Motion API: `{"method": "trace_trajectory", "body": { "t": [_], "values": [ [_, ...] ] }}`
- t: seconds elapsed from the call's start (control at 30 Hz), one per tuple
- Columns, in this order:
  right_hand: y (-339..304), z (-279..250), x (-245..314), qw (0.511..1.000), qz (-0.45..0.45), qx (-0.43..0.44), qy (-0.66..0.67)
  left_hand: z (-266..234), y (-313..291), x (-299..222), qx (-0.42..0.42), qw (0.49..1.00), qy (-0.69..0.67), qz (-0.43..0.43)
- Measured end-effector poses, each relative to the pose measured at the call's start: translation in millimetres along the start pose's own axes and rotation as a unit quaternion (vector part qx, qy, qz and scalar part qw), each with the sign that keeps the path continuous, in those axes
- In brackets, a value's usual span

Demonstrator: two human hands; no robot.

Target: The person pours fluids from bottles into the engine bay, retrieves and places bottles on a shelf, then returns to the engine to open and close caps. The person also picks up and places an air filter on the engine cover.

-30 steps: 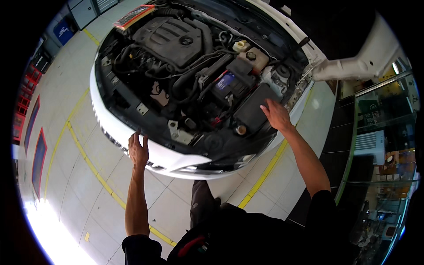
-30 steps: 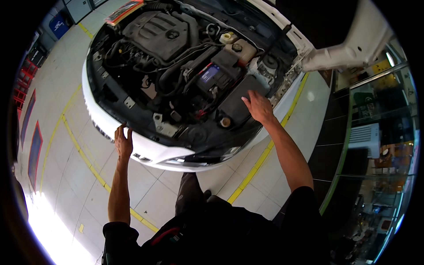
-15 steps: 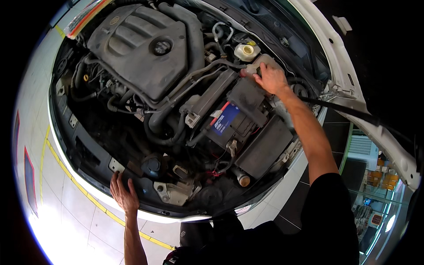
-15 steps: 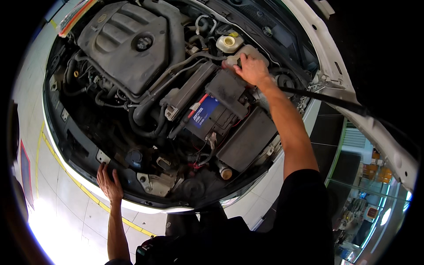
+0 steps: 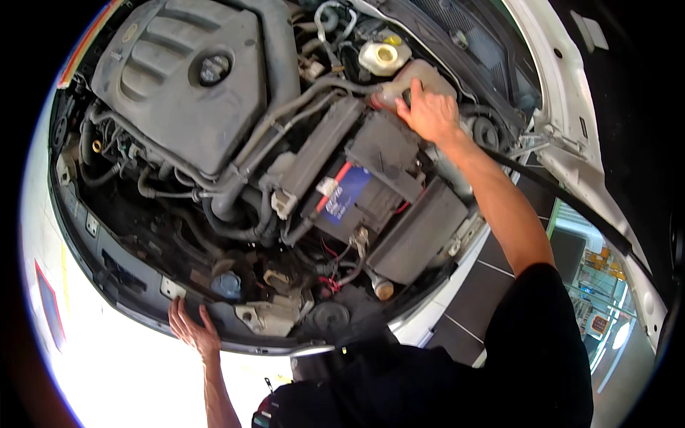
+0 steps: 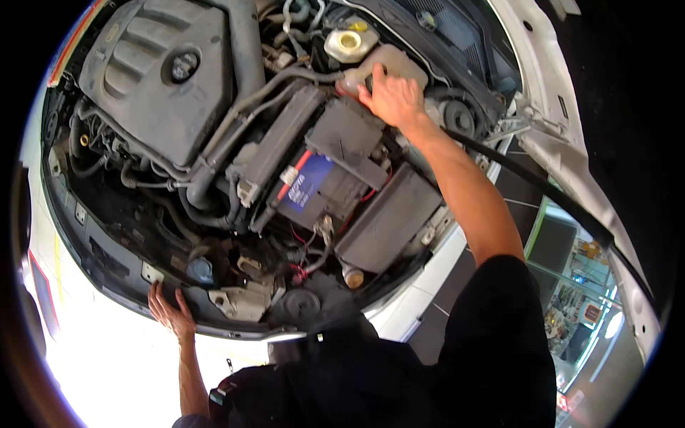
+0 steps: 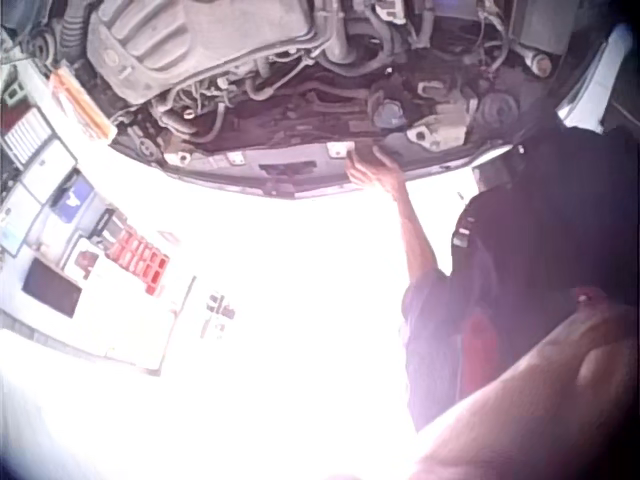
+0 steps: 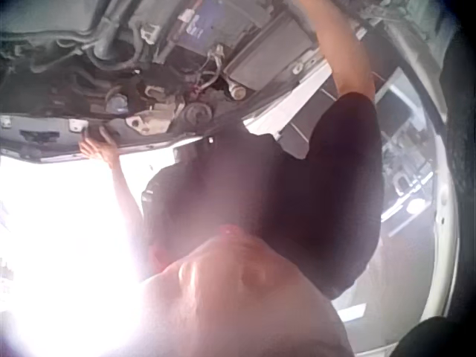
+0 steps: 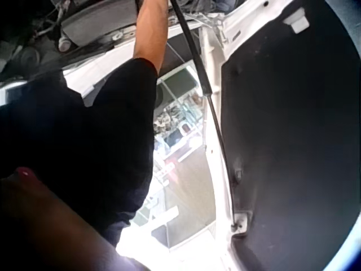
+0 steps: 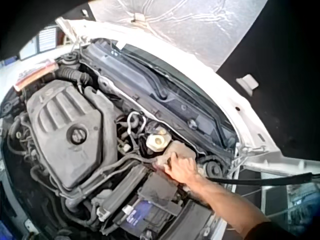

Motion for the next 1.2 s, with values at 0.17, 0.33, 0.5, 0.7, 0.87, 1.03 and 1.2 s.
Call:
{"method": "trace_trajectory", "body": {
  "t": [0.17, 0.33, 0.5, 0.7, 0.87, 1.03, 1.2],
  "values": [
    [-29, -10, -16, 0.996, 0.039, 0.010, 0.077, -4, 8, -2, -0.016, 0.999, -0.030, 0.018],
    [-157, -64, 18, 0.967, -0.032, -0.022, 0.250, -3, -9, 10, -0.038, 0.999, -0.030, -0.008],
    [-438, 82, 7, 0.943, 0.039, 0.162, 0.288, -11, -22, 14, -0.096, 0.994, -0.056, 0.012],
    [-729, 162, 67, 0.683, 0.246, 0.409, 0.553, -15, -101, -12, -0.132, 0.978, -0.161, -0.020],
    [-719, 163, 92, 0.561, 0.249, 0.252, 0.748, 22, -205, -3, -0.046, 0.979, -0.168, -0.107],
    [-738, 231, 108, 0.459, 0.270, 0.172, 0.829, 69, -265, 0, 0.053, 0.979, -0.161, -0.111],
    [-753, 275, 93, 0.553, 0.214, 0.136, 0.794, 89, -306, 1, 0.114, 0.969, -0.153, -0.159]
  ]
}}
Point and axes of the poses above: each hand's wrist, its own y-axis towards the middle knuckle, its own z-axis out of the palm, x = y × z, the point moved 9 cm from there along y, towards the middle knuckle, and after that the axes turned 12 degrees about x, right-handed, at the moved point
